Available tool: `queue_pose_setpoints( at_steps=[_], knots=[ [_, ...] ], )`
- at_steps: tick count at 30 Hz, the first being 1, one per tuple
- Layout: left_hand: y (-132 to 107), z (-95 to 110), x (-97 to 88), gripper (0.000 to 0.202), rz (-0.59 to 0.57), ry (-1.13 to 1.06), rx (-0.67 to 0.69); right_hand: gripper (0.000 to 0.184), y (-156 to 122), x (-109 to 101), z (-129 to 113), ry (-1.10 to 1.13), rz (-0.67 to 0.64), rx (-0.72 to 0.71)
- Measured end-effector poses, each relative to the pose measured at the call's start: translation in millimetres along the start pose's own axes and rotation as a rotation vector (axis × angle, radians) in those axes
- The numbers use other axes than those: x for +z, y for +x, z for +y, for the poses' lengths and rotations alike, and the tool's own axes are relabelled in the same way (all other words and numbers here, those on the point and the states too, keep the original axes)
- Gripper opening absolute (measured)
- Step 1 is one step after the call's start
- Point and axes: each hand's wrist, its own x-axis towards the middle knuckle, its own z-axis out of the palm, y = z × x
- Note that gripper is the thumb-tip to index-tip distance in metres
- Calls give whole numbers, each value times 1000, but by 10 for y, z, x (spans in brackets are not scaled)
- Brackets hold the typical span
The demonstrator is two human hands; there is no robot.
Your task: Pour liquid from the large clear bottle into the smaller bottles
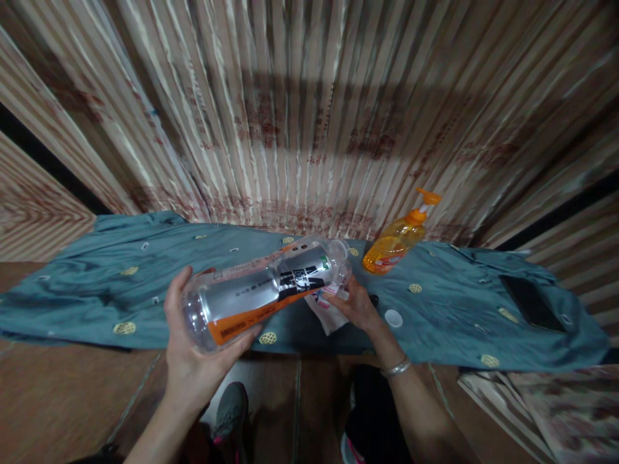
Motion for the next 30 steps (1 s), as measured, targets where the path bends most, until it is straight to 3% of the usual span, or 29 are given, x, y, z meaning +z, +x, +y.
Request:
queue_pose_setpoints(
  at_steps=[15,22,30],
  knots=[
    [-17,21,22,115,20,-36,11,67,-9,8,10,57,-9,-7],
    [8,-13,-53,121,-65,9,52,68,-11,-6,-27,40,-8,-1],
    [-5,24,15,119,12,-16,17,67,-13,-4,-36,54,-12,4]
  ],
)
